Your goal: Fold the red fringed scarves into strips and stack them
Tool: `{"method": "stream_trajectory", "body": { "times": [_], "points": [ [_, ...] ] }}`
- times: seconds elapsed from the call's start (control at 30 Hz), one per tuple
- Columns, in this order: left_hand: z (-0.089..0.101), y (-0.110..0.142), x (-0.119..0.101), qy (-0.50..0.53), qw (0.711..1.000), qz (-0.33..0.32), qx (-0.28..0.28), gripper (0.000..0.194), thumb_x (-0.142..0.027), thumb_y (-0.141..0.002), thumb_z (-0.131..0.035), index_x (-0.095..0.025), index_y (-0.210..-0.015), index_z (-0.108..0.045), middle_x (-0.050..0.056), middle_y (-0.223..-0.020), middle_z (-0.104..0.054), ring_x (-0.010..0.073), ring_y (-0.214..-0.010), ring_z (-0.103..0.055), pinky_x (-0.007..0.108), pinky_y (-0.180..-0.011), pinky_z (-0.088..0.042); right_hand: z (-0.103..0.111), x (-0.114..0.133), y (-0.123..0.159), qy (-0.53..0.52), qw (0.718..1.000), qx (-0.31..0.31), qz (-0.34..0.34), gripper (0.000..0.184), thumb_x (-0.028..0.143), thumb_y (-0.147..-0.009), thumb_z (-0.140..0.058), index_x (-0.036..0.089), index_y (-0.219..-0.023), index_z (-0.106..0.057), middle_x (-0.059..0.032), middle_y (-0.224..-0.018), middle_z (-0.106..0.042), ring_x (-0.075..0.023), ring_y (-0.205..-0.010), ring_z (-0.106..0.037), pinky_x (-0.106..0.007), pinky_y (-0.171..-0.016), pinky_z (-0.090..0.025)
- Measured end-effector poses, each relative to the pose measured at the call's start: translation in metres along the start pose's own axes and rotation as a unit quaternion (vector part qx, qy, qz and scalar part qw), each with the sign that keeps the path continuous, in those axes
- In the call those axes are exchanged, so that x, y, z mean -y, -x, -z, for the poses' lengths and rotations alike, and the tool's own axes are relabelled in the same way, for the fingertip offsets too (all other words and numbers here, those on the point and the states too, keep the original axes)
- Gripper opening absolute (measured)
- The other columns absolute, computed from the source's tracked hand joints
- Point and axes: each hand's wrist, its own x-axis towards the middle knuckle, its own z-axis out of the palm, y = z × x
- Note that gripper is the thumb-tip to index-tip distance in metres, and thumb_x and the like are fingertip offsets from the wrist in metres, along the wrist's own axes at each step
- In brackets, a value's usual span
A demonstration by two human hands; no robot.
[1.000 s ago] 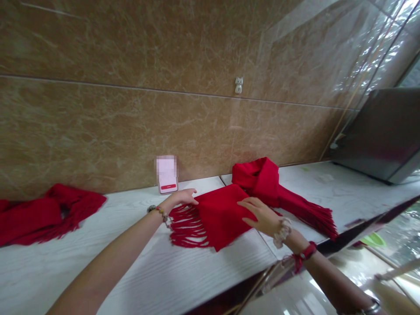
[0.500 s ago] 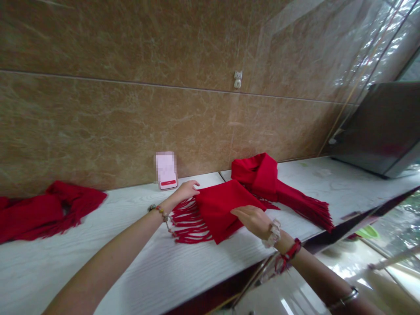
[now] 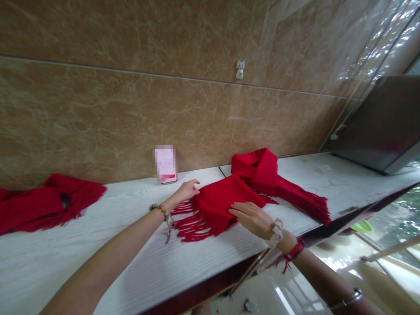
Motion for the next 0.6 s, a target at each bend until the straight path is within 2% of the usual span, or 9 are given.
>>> {"method": "stream_trajectory", "body": {
  "times": [0.1,0.2,0.27,0.4,0.5,0.6],
  "points": [
    [0.001,0.007,-0.007,-0.023,0.999,-0.024,-0.041,0.041,-0.016,-0.076,-0.049,-0.013,-0.117,-0.048,0.01,-0.101,-0.059,0.0194,-0.093,-0.056,0.028,-0.082,-0.041,-0.002,0.007,-0.01,-0.013,1.0,0.021,0.004,0.033,0.013,-0.084,-0.038,0.017,-0.112,-0.056,-0.0118,-0.109,-0.061,-0.0192,-0.105,-0.054,-0.035,-0.082,-0.046],
    [-0.006,0.022,-0.013,-0.071,0.99,-0.107,-0.055,0.042,-0.027,-0.081,-0.047,-0.014,-0.122,-0.045,0.012,-0.121,-0.047,0.0216,-0.11,-0.046,0.03,-0.094,-0.033,-0.008,0.016,-0.019,-0.049,0.997,0.051,-0.011,0.028,0.015,-0.082,-0.044,0.018,-0.104,-0.061,-0.0106,-0.107,-0.063,-0.0195,-0.106,-0.053,-0.035,-0.084,-0.045],
    [-0.014,0.031,-0.012,-0.098,0.985,-0.144,-0.018,0.047,-0.034,-0.083,-0.044,-0.016,-0.126,-0.04,0.012,-0.132,-0.037,0.0231,-0.12,-0.036,0.032,-0.098,-0.028,-0.012,0.022,-0.022,-0.072,0.995,0.063,-0.041,0.027,0.016,-0.08,-0.048,0.02,-0.103,-0.062,-0.0094,-0.107,-0.063,-0.0196,-0.106,-0.053,-0.035,-0.085,-0.044],
    [-0.03,0.036,-0.001,-0.109,0.983,-0.12,0.084,0.054,-0.042,-0.087,-0.037,-0.022,-0.135,-0.024,0.012,-0.144,-0.015,0.0279,-0.13,-0.016,0.042,-0.101,-0.021,-0.016,0.038,-0.024,-0.078,0.99,0.08,-0.085,0.029,0.021,-0.08,-0.051,0.023,-0.108,-0.059,-0.0067,-0.109,-0.062,-0.0219,-0.109,-0.051,-0.041,-0.089,-0.041],
    [-0.032,0.03,0.003,-0.1,0.984,-0.115,0.095,0.056,-0.044,-0.087,-0.035,-0.023,-0.137,-0.02,0.013,-0.145,-0.01,0.028,-0.131,-0.011,0.044,-0.101,-0.019,-0.015,0.046,-0.027,-0.049,0.993,0.079,-0.071,0.033,0.02,-0.082,-0.05,0.024,-0.114,-0.055,-0.0074,-0.11,-0.061,-0.023,-0.108,-0.051,-0.044,-0.088,-0.04],
    [-0.029,0.023,0.0,-0.084,0.987,-0.11,0.086,0.053,-0.04,-0.088,-0.034,-0.021,-0.136,-0.022,0.013,-0.144,-0.015,0.0255,-0.13,-0.018,0.04,-0.101,-0.02,-0.015,0.05,-0.035,-0.004,0.997,0.067,-0.022,0.025,0.017,-0.085,-0.043,0.021,-0.103,-0.061,-0.009,-0.104,-0.064,-0.0211,-0.102,-0.054,-0.039,-0.086,-0.041]
  ]
}}
